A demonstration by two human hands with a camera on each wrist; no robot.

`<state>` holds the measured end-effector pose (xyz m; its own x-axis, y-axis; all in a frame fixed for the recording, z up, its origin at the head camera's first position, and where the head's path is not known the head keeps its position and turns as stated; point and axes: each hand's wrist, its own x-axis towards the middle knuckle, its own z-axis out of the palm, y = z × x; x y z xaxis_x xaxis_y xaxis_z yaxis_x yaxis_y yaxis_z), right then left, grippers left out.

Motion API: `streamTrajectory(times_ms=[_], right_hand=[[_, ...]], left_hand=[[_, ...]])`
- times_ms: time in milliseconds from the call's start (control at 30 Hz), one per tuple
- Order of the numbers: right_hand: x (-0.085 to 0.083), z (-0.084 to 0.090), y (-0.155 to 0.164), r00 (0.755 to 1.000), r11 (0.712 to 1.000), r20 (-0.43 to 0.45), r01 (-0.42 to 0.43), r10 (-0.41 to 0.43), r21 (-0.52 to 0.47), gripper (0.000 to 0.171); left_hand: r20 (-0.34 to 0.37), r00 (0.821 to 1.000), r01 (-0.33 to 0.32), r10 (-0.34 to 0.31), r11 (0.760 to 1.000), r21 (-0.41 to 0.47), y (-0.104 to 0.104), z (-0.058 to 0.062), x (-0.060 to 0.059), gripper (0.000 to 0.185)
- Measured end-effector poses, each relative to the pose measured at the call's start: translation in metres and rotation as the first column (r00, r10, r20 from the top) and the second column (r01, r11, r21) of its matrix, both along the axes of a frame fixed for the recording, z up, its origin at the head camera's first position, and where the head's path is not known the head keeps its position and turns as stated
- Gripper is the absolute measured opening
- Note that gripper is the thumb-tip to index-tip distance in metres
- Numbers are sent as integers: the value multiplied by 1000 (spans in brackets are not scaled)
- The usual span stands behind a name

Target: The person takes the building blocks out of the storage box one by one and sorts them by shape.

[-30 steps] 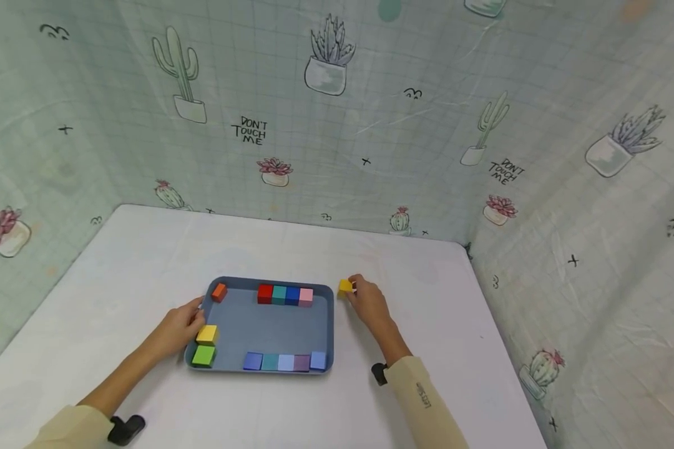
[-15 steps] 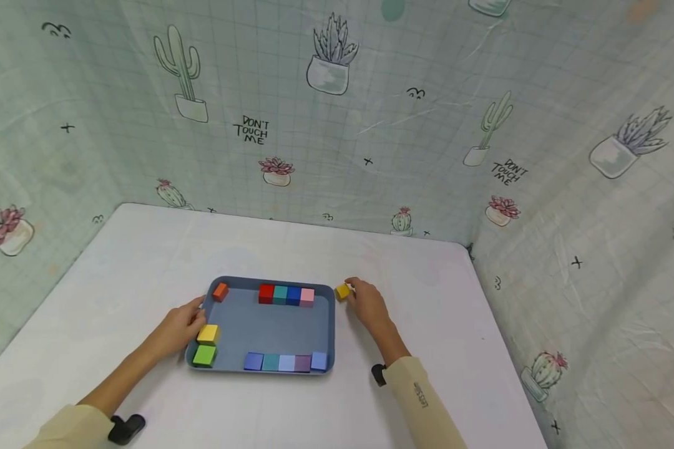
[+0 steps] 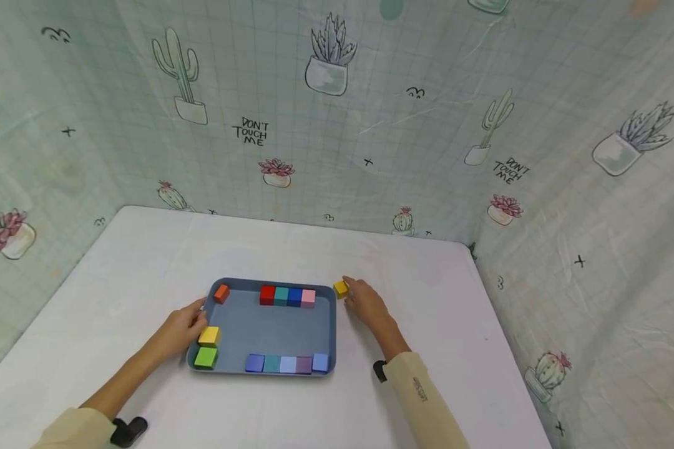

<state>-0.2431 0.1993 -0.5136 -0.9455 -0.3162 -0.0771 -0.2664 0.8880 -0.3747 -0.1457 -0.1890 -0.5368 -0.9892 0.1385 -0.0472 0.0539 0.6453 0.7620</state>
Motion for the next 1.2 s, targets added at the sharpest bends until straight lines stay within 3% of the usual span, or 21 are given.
streamTrajectory(times_ms=[500, 1200], right_hand=[[1, -14, 1, 998, 996, -34, 45, -48, -74, 31], [-3, -5, 4, 996, 995, 13, 87, -86, -39, 31]], left_hand=[[5, 1000, -1, 1, 1000, -10, 0, -4, 4, 49], [-37, 999, 23, -23, 1000, 8, 0, -5, 2, 49]])
